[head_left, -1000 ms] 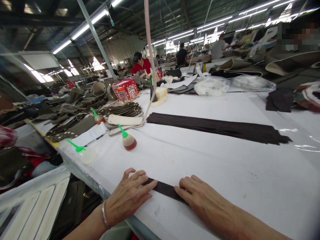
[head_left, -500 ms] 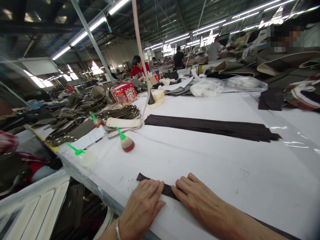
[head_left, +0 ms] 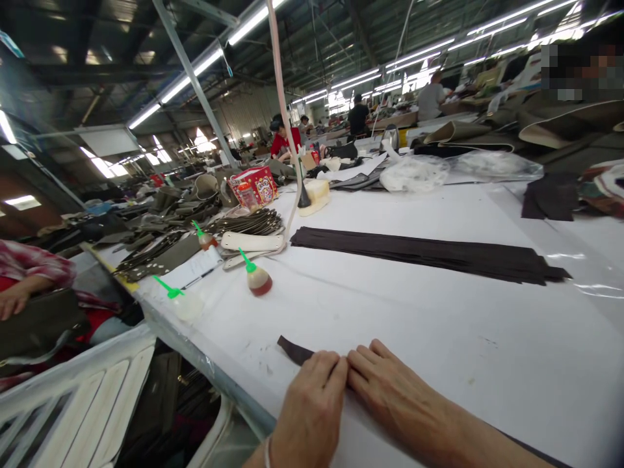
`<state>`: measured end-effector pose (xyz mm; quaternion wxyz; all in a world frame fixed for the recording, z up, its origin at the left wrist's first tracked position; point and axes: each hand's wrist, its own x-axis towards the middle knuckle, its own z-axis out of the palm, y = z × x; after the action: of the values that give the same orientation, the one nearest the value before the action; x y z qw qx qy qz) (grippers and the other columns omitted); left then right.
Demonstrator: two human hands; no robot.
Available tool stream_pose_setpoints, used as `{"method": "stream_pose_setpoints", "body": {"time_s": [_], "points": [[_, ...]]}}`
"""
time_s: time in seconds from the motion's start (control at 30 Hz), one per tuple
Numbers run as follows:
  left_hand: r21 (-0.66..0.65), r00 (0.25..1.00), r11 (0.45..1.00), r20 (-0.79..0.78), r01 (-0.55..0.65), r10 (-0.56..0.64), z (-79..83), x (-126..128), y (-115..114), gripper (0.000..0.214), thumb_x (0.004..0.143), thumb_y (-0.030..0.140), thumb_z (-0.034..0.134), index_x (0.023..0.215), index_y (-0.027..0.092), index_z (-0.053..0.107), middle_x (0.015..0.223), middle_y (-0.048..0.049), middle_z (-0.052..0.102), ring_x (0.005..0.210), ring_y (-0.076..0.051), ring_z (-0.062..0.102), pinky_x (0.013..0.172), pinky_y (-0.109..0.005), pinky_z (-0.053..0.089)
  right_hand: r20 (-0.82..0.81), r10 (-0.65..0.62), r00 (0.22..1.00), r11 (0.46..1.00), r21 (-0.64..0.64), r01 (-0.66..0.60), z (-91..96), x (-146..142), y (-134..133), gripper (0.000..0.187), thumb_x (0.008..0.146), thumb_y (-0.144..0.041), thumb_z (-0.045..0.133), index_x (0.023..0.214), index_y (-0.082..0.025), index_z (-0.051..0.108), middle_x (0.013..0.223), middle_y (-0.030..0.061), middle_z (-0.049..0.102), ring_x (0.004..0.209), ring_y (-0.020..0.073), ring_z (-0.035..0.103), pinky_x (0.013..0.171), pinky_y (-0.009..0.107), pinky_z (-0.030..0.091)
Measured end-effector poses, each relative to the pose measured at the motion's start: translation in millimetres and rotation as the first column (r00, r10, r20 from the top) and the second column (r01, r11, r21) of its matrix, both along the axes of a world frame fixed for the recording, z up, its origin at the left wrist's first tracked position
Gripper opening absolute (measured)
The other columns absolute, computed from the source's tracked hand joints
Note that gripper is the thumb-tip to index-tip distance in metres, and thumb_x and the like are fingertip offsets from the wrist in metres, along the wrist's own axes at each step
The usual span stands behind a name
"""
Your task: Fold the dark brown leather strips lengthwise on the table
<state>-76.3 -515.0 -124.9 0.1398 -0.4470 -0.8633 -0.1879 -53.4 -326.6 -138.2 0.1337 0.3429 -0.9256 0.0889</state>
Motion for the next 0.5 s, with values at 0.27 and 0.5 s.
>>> {"method": "stream_pose_setpoints", "body": {"time_s": [0.27, 0.5], "points": [[0.014, 0.999, 0.999, 0.028, -0.045, 0.044, -26.8, 3.8, 4.0, 0.04, 0.091, 0.003, 0.036, 0.128, 0.008, 0.049, 0.115, -0.0155, 0.061, 0.11, -0.024, 0.057, 0.095, -0.041, 0.053, -0.03, -0.004, 1.0, 1.0, -0.012, 0.004, -4.4, 0.1, 0.8, 0.021, 0.079, 0.0, 0.063, 0.09, -0.016, 0.054, 0.087, 0.001, 0.054, 0.076, 0.0193, 0.048, 0.073, 0.036, 0.035], [-0.041, 0.996, 0.998, -0.081, -0.038, 0.035, -32.2, 2.3, -2.8, 0.038, 0.094, 0.006, 0.035, 0.126, 0.01, 0.054, 0.121, -0.0135, 0.061, 0.115, -0.024, 0.057, 0.095, -0.037, 0.055, 0.032, -0.012, 0.999, 0.998, 0.055, 0.011, 6.8, 7.3, 10.5, 0.018, 0.083, -0.001, 0.059, 0.097, -0.013, 0.056, 0.088, 0.0029, 0.054, 0.076, 0.0198, 0.048, 0.075, 0.036, 0.036]]}}
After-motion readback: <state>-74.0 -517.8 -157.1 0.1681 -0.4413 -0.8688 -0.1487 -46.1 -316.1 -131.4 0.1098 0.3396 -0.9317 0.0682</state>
